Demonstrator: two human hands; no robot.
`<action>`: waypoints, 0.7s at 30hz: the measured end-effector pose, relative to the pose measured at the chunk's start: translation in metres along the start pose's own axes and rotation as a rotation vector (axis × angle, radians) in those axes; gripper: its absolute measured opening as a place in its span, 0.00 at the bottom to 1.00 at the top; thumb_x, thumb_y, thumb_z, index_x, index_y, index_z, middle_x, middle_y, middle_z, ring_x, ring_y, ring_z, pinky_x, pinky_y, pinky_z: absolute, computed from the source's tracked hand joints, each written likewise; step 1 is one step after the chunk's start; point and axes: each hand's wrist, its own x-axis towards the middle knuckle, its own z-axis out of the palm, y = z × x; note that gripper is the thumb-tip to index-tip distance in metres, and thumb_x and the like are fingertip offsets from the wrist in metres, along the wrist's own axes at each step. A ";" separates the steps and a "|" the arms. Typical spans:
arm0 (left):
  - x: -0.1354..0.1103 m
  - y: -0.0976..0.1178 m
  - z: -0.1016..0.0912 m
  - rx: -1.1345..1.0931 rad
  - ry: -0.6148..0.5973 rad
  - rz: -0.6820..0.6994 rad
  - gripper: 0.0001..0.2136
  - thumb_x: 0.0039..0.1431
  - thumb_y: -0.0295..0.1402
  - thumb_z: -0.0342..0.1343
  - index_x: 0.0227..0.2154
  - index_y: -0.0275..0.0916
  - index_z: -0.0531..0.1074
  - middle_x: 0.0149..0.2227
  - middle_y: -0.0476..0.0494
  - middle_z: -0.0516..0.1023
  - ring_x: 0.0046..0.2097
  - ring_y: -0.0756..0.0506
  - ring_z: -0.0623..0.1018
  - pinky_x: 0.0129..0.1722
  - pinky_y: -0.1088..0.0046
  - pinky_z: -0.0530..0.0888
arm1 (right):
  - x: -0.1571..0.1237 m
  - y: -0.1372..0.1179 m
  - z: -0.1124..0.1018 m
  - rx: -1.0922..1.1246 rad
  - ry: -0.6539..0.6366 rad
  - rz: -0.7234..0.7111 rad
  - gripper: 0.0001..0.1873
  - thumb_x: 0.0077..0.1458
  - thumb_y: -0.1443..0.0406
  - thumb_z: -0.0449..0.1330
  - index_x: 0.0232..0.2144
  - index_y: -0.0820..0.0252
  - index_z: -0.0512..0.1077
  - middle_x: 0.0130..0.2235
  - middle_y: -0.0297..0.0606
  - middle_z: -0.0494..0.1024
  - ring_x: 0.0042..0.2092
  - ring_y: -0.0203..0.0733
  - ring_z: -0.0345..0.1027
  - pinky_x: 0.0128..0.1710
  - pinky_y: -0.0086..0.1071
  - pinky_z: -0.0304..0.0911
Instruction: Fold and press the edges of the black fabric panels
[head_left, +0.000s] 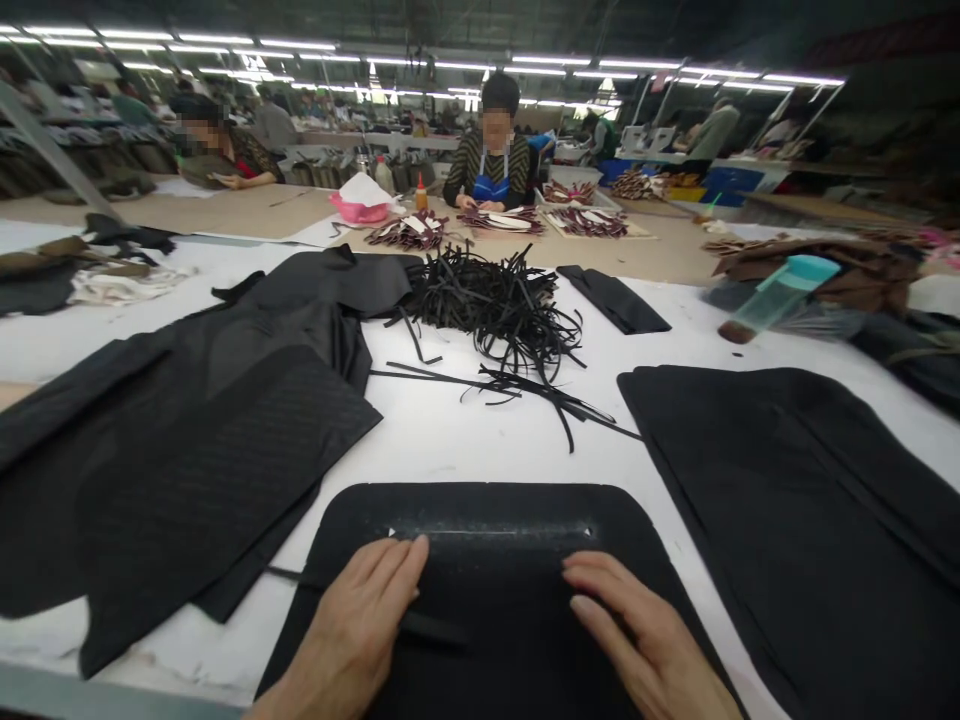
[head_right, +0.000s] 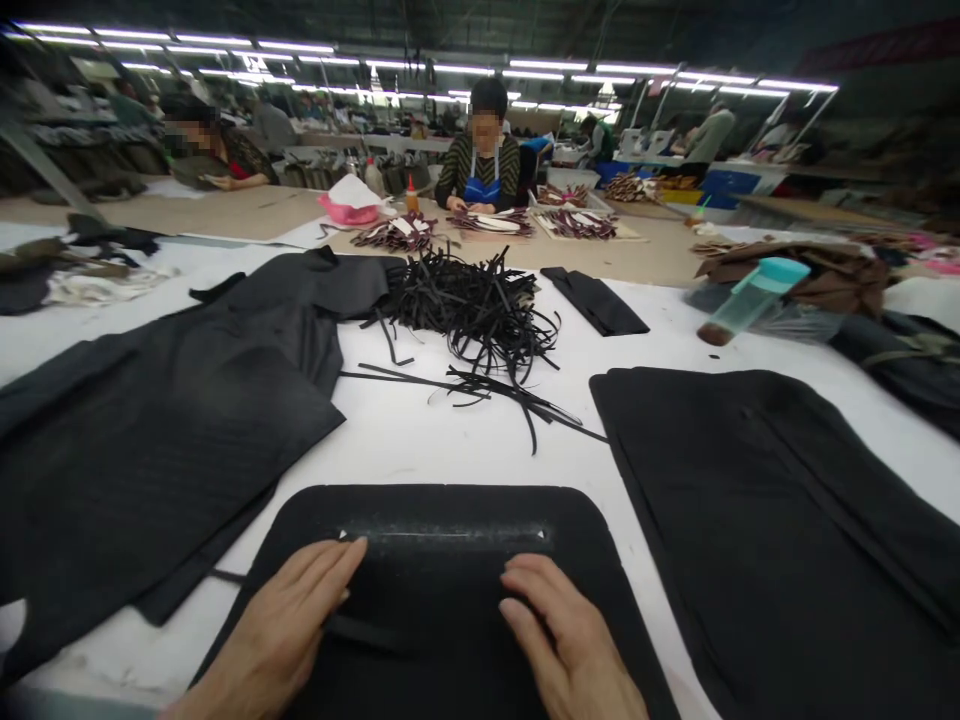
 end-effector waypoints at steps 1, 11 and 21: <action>0.007 0.006 0.003 -0.017 0.000 0.004 0.18 0.60 0.21 0.42 0.53 0.30 0.62 0.40 0.39 0.76 0.42 0.45 0.74 0.43 0.69 0.73 | 0.003 -0.016 0.001 0.135 -0.122 0.017 0.15 0.58 0.57 0.52 0.45 0.50 0.71 0.52 0.35 0.69 0.52 0.44 0.63 0.53 0.33 0.58; 0.015 0.015 0.005 -0.411 -0.432 -0.309 0.13 0.56 0.24 0.47 0.41 0.39 0.72 0.31 0.47 0.76 0.33 0.45 0.75 0.33 0.72 0.69 | 0.028 -0.048 0.037 0.555 -0.520 0.270 0.09 0.50 0.62 0.53 0.22 0.60 0.65 0.18 0.27 0.60 0.21 0.31 0.51 0.21 0.26 0.47; 0.021 -0.029 -0.034 -0.930 -0.565 -0.964 0.08 0.48 0.34 0.50 0.23 0.37 0.73 0.21 0.53 0.67 0.27 0.50 0.65 0.28 0.75 0.60 | 0.032 0.014 -0.017 0.181 -0.268 0.226 0.18 0.54 0.52 0.50 0.19 0.56 0.60 0.22 0.31 0.64 0.27 0.37 0.59 0.27 0.27 0.54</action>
